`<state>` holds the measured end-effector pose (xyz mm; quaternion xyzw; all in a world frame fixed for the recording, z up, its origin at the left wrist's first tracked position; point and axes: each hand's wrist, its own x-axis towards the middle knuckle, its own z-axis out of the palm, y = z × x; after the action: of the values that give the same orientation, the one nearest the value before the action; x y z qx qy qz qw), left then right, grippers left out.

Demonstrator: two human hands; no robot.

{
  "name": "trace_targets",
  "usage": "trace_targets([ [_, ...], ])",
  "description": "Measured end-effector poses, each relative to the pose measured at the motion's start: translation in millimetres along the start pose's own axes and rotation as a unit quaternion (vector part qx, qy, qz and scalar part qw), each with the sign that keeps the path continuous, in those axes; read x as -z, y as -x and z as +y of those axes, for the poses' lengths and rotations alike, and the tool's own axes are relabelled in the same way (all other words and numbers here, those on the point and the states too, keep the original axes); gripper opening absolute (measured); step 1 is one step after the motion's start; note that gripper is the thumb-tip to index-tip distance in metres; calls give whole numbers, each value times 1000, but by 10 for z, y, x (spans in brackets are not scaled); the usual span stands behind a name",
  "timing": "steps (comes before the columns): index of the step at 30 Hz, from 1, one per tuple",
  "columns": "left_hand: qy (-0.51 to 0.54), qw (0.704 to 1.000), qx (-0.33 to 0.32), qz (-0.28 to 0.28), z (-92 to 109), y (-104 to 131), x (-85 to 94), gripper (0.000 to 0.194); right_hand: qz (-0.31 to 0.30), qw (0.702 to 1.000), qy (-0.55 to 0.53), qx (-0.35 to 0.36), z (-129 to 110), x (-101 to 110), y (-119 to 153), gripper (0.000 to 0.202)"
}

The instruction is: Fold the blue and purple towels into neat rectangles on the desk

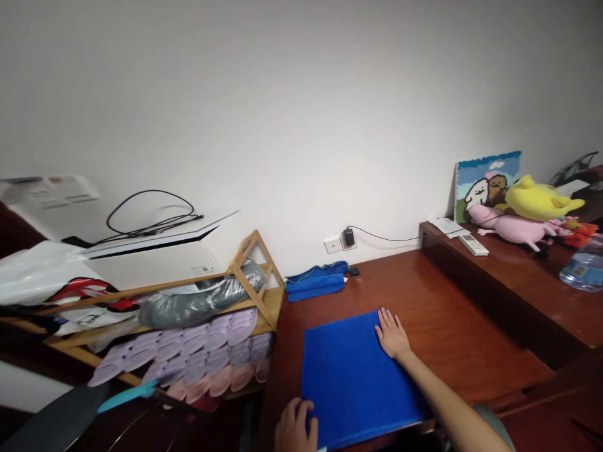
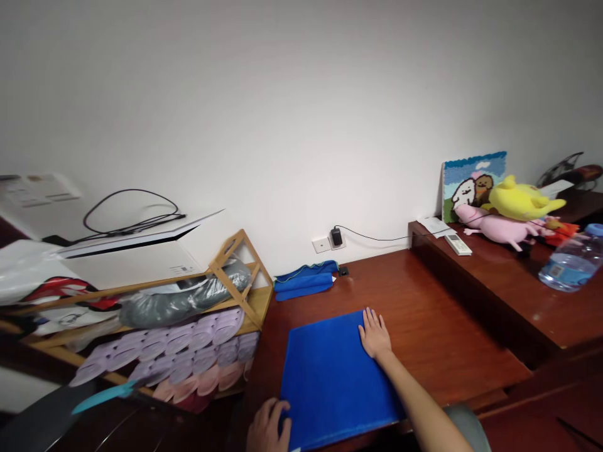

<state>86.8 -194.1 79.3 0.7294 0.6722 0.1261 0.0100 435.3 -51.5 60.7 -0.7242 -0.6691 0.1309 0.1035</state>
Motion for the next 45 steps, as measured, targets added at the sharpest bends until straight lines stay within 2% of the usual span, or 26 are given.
trace_targets([
  [2,37,997,-62,30,292,-287,-16,41,-8,1000,-2,1,21,-21,11,72],
  [4,60,990,-124,32,694,-653,-73,45,-7,1000,1,1,31,-33,18,72],
  [8,51,976,-210,-20,1536,-1353,-380,52,-5,1000,12,6,34,-33,13,71],
  [10,44,975,-214,-46,1819,-1563,-597,55,-9,1000,16,8,39,-38,2,69],
  [12,41,977,-200,-58,1940,-1660,-794,57,-9,1000,16,10,48,-51,-10,68],
  [14,38,979,-191,-54,1879,-1679,-923,57,-5,1000,14,8,58,-67,-20,68],
  [16,28,982,-180,-41,1636,-1674,-962,57,-3,1000,10,5,63,-79,-23,69],
  [19,-4,991,-134,-24,1008,-1714,-873,59,-4,1000,8,1,62,-83,-19,70],
  [23,-25,994,-99,-38,120,-1855,-707,62,-5,1000,13,1,63,-77,-6,70],
  [25,-19,994,-99,-39,-140,-1906,-691,63,-6,1000,18,1,64,-76,-1,70],
  [27,-12,994,-102,-32,-240,-1925,-720,63,-6,1000,23,-1,63,-73,3,70],
  [33,-15,994,-105,-24,-164,-1900,-776,63,-8,999,46,-7,28,-45,13,71],
  [37,-33,992,-116,-23,-162,-1918,-680,61,0,999,54,1,13,-34,10,71],
  [39,-35,990,-133,-8,-69,-1926,-622,60,-1,999,47,1,15,-34,6,71],
  [40,-32,989,-143,3,32,-1921,-602,59,-2,999,42,1,18,-34,4,71],
  [42,-14,986,-166,24,361,-1885,-596,58,-4,999,36,2,24,-30,3,71],
  [45,31,980,-196,27,1078,-1762,-698,58,-10,999,39,4,37,-22,5,71],
])
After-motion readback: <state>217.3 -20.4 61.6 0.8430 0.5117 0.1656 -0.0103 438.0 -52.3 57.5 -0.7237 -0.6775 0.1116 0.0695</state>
